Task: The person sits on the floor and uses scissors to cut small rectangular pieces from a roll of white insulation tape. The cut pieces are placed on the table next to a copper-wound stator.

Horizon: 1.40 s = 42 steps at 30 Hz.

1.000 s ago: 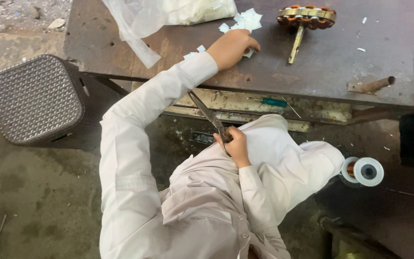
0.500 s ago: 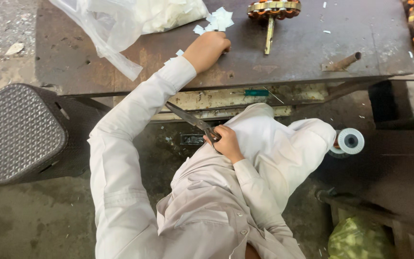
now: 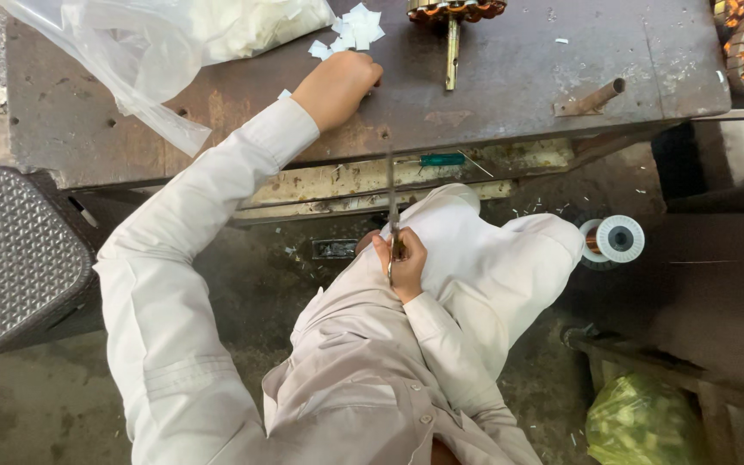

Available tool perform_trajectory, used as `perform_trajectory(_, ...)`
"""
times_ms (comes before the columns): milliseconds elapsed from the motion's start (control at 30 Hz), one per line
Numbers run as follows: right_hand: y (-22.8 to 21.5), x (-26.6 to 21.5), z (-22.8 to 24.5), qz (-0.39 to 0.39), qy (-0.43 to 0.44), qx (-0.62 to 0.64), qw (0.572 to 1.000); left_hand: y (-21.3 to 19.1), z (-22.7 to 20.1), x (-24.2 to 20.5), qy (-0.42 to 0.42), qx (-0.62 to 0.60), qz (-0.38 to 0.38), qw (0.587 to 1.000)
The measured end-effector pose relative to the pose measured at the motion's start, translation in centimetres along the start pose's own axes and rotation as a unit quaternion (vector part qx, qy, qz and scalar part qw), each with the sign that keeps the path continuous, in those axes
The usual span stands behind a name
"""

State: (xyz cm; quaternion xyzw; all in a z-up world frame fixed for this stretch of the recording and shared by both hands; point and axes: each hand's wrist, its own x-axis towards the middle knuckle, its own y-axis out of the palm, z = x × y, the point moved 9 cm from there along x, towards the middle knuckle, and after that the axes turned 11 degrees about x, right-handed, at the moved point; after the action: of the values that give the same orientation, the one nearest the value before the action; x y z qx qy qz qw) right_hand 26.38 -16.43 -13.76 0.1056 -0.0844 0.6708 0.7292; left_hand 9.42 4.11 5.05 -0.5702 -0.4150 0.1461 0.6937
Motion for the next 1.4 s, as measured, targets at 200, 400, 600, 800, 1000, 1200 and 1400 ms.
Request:
perform_trajectory(200,0.1,0.6,-2.2,0.014,0.015,0.086,0.996,0.4,-0.5,0.0,-0.026,0.024,0.004,0.999)
perform_trajectory(400,1.4,2.0,-3.5,0.053,0.031,0.093,0.994,0.3,-0.5,-0.4,-0.023,0.044,0.024,0.999)
perform_trajectory(600,1.8,2.0,-5.2,0.055,0.089,0.127,0.986,-1.0,-1.4,0.0,-0.036,0.030,-0.002,0.999)
perform_trajectory(800,2.1,2.6,-4.1,0.072,0.067,0.113,0.989,-3.9,-3.3,-5.1,-0.258,-0.320,-0.155,0.898)
perform_trajectory(1000,2.9,1.5,-2.6,0.128,0.066,0.079,0.986,2.8,-8.3,-13.9,-0.442,-0.508,-0.224,0.705)
perform_trajectory(1200,4.0,2.3,-1.9,0.168,0.054,0.029,0.984,7.4,-7.0,-16.2,-0.447,-0.584,-0.249,0.631)
perform_trajectory(1400,4.4,2.4,-1.9,0.193,0.058,0.045,0.978,7.7,-7.0,-16.8,-0.427,-0.604,-0.270,0.616)
